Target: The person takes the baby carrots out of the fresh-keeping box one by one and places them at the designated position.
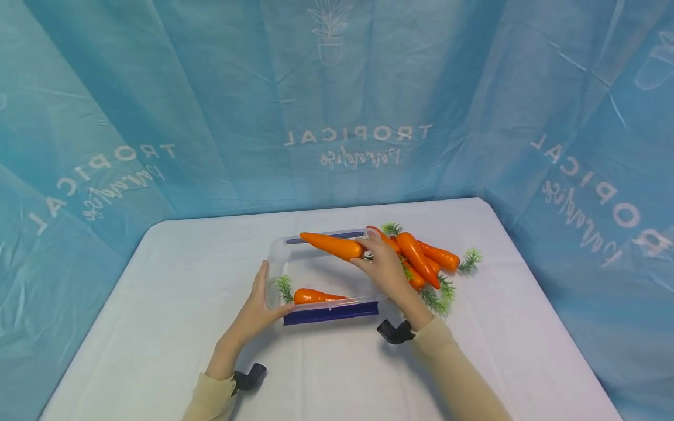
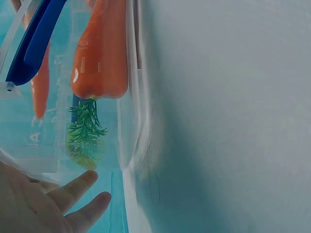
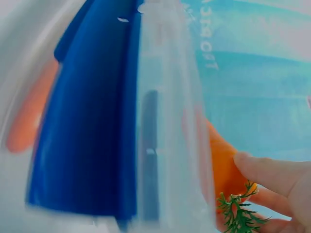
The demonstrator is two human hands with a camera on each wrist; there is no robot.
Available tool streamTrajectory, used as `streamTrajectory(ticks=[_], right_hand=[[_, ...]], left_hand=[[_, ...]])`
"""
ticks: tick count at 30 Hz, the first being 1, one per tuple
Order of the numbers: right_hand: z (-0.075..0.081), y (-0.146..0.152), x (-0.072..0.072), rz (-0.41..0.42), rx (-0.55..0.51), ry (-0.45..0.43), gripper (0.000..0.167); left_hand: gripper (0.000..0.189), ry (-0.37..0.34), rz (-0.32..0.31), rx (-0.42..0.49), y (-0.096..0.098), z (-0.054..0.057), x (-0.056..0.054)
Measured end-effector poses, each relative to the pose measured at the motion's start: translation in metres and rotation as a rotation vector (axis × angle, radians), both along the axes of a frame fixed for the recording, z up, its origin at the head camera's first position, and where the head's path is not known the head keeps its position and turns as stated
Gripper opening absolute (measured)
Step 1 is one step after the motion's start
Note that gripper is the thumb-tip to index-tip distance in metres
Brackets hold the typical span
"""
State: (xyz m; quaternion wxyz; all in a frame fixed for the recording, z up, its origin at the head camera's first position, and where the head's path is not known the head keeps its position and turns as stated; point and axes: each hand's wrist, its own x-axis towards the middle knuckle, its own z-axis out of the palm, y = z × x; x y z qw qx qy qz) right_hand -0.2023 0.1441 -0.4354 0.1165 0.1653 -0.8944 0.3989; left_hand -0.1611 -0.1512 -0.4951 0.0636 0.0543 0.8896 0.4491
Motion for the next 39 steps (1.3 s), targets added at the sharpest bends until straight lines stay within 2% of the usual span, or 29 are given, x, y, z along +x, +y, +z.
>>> streamTrajectory(ticks=[8, 13, 19, 25, 31, 39], right_hand=[[0.005, 0.041, 0.011, -0.127, -0.087, 0.043, 0.045], [0.006, 0.066, 0.018, -0.207, -0.085, 0.101, 0.045], [0.005, 0.09, 0.023, -0.283, -0.097, 0.106, 0.043], [-0.006, 0.108, 0.03, -0.376, -0.112, 0.116, 0.043], [-0.02, 0.119, 0.038, -0.478, -0.082, 0.079, 0.043], [-0.034, 0.132, 0.043, -0.522, -0.064, 0.039, 0.042]], left_hand=[[0.119, 0.0, 0.0, 0.013, 0.001, 0.002, 0.0], [0.119, 0.003, -0.001, 0.017, 0.0, 0.002, 0.0], [0.118, 0.008, -0.003, 0.012, 0.0, 0.0, -0.001], [0.12, 0.002, -0.006, 0.01, 0.0, 0.0, 0.0], [0.121, 0.002, -0.002, 0.004, -0.001, -0.001, 0.0], [0.12, 0.008, -0.003, 0.013, -0.001, -0.003, -0.001]])
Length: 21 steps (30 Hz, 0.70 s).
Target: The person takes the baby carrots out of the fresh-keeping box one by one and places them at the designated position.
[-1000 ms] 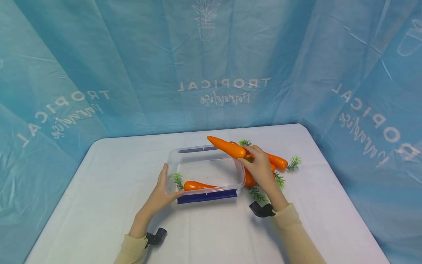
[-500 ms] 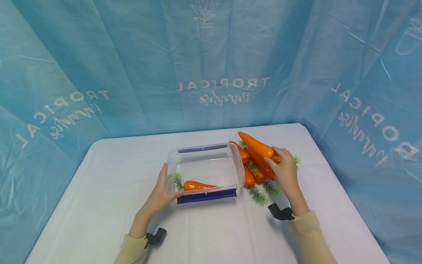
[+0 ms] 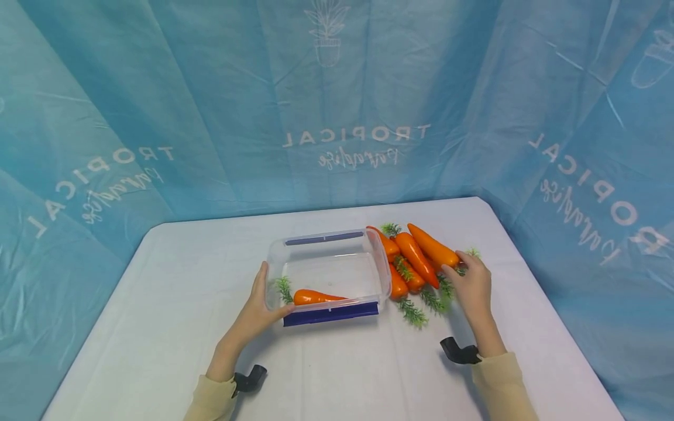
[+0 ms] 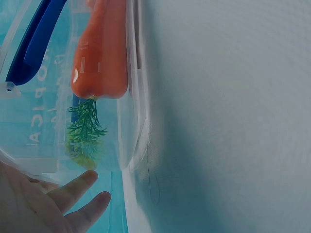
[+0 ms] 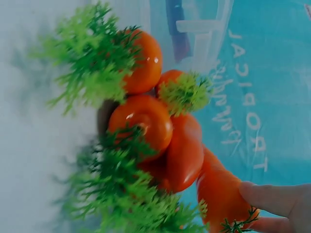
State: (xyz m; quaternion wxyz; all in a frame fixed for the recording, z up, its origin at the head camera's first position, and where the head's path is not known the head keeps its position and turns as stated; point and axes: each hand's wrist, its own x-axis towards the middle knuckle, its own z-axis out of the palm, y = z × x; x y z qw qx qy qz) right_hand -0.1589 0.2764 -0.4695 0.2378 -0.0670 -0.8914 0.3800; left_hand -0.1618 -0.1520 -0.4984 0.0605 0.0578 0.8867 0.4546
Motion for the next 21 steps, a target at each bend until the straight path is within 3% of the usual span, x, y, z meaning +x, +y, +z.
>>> streamTrajectory(ticks=[13, 21], right_hand=[[-0.0098, 0.0064, -0.0007, -0.005, 0.059, -0.031, 0.041], [-0.0049, 0.0095, -0.0012, -0.017, 0.066, -0.098, 0.039]], left_hand=[[0.12, -0.001, 0.007, -0.017, -0.0003, 0.0008, 0.0003], [0.12, 0.001, 0.008, -0.02, 0.0007, 0.0017, 0.0004]])
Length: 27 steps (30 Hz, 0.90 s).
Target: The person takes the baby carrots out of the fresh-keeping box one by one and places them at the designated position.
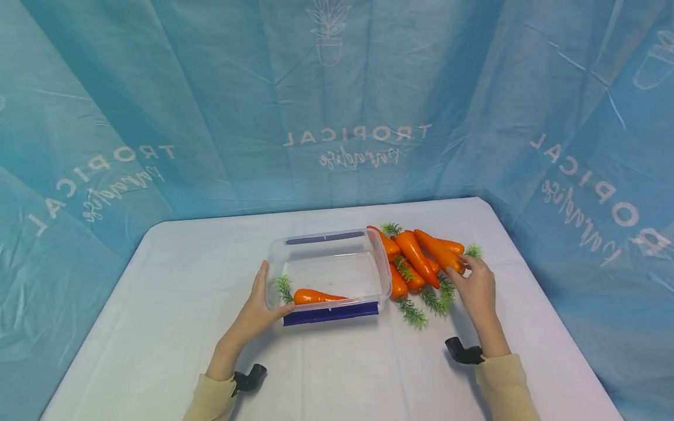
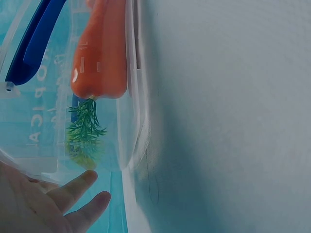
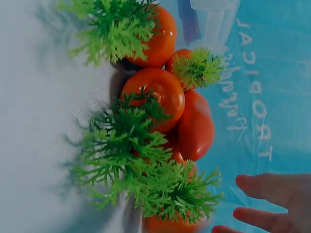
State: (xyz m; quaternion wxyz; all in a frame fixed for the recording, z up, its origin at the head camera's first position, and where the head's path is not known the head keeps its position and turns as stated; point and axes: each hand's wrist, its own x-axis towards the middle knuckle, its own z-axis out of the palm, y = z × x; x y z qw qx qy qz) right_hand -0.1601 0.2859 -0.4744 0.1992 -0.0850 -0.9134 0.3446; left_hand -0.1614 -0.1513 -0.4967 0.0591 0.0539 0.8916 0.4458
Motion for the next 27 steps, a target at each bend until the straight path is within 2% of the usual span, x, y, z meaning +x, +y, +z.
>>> streamTrajectory(ticks=[6, 11, 18, 22, 27], right_hand=[[0.001, 0.003, -0.002, 0.017, -0.015, -0.076, 0.04], [0.002, 0.001, -0.004, 0.013, -0.022, -0.076, 0.039], [0.011, -0.02, -0.009, 0.086, -0.031, -0.005, 0.036], [0.017, -0.041, -0.012, 0.141, -0.011, 0.04, 0.034], [0.026, -0.072, -0.021, 0.235, -0.013, 0.055, 0.034]], left_hand=[[0.119, -0.005, 0.001, 0.002, 0.001, 0.002, 0.0], [0.118, 0.004, -0.005, 0.011, 0.0, 0.003, 0.0], [0.118, 0.01, -0.013, 0.023, 0.0, 0.002, 0.0], [0.119, -0.002, -0.007, 0.018, 0.0, 0.002, -0.001], [0.119, -0.009, 0.001, 0.023, 0.001, 0.003, 0.001]])
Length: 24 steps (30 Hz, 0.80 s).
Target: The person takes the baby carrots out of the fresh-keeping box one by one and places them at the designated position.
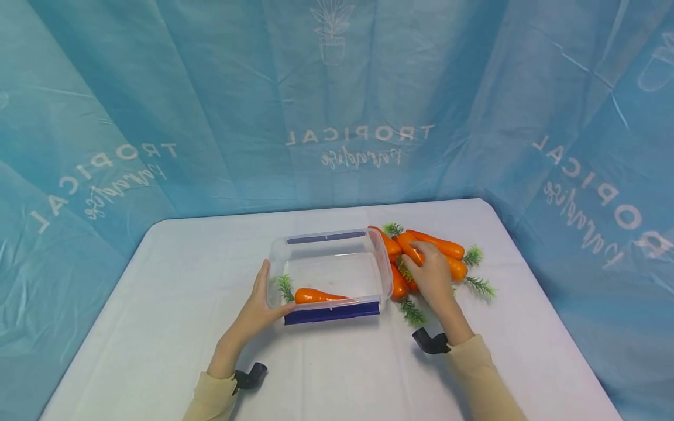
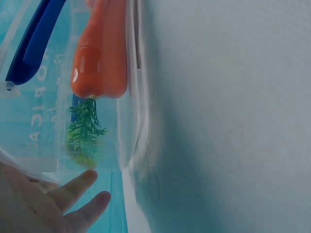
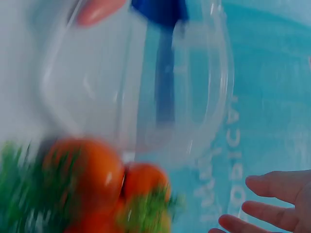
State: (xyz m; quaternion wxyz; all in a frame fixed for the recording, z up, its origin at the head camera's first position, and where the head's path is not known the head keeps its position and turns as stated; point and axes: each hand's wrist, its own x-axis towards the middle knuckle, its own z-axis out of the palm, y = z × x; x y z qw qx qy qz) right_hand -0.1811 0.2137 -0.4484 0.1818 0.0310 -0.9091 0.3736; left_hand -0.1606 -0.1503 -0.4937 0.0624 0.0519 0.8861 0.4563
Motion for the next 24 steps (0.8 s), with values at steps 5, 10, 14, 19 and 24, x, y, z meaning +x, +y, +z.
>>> streamTrajectory(ticks=[5, 10, 14, 19, 24], right_hand=[[0.004, -0.034, -0.007, 0.112, -0.033, -0.025, 0.034], [0.0, -0.071, -0.015, 0.229, -0.026, -0.043, 0.033], [-0.003, -0.102, -0.02, 0.336, 0.043, -0.091, 0.037], [-0.006, -0.133, -0.022, 0.438, 0.108, -0.207, 0.044], [-0.013, -0.152, -0.026, 0.567, 0.132, -0.267, 0.045]], left_hand=[[0.119, 0.002, -0.002, -0.001, 0.0, 0.0, 0.001], [0.118, 0.008, 0.001, -0.002, 0.0, -0.001, 0.001], [0.118, 0.004, 0.007, -0.001, 0.0, -0.001, 0.002], [0.118, 0.009, 0.006, 0.002, 0.0, -0.002, 0.001], [0.118, 0.015, 0.005, 0.012, 0.0, -0.002, 0.001]])
